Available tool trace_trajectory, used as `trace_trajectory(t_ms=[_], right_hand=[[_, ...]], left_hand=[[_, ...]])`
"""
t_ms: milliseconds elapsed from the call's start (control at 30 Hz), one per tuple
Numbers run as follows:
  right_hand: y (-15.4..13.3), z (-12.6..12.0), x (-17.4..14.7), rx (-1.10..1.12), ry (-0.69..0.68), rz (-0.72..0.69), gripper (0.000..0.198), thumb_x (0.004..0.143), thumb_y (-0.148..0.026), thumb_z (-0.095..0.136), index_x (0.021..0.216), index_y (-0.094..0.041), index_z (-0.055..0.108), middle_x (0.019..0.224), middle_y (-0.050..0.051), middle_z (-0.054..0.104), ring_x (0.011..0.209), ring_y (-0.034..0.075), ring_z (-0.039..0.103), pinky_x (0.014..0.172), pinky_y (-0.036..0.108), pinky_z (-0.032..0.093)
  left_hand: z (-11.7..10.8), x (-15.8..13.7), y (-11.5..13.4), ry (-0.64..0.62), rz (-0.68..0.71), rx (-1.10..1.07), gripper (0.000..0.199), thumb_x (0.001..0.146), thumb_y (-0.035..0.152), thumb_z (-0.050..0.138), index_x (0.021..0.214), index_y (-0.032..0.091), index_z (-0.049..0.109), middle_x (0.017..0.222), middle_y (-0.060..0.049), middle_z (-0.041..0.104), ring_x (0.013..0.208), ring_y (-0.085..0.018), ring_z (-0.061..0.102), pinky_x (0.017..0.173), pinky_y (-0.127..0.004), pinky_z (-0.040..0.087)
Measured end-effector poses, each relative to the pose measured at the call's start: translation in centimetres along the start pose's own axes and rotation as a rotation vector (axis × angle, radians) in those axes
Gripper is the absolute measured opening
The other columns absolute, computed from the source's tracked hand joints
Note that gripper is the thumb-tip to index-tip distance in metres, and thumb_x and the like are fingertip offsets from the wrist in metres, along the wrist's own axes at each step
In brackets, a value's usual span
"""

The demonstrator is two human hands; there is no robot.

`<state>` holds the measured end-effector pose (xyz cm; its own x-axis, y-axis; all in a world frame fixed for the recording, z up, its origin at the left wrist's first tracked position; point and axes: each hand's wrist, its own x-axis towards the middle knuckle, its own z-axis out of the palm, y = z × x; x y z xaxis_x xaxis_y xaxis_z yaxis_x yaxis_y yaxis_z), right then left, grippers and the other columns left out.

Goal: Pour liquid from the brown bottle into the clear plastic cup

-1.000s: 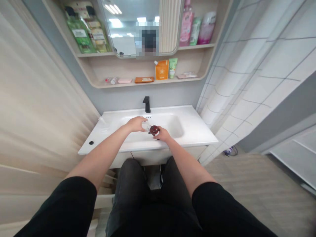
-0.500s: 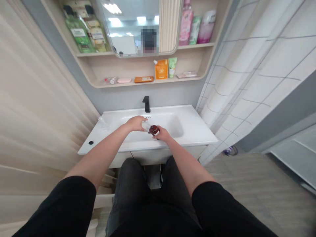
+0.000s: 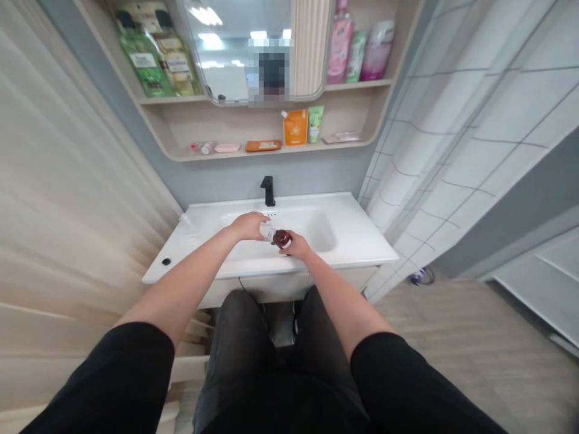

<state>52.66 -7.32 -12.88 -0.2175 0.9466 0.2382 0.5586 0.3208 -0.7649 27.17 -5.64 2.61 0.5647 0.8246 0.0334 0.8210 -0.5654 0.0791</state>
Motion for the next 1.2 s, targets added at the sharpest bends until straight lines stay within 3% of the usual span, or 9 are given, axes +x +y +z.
trace_trajectory(t_ms=[1200], right_hand=[[0.2,0.1,0.1,-0.033,0.002,0.012,0.080,0.059,-0.031,0.102,0.133,-0.024,0.073,0.111,0.002,0.082,0.100,0.027,0.077,0.095,0.037,0.059]], left_hand=[[-1.1,0.4,0.9,-0.015,0.044,0.070,0.081,0.070,0.057,0.089,0.145,0.029,0.075,0.140,-0.011,0.075,0.136,-0.039,0.066,0.112,-0.040,0.054]])
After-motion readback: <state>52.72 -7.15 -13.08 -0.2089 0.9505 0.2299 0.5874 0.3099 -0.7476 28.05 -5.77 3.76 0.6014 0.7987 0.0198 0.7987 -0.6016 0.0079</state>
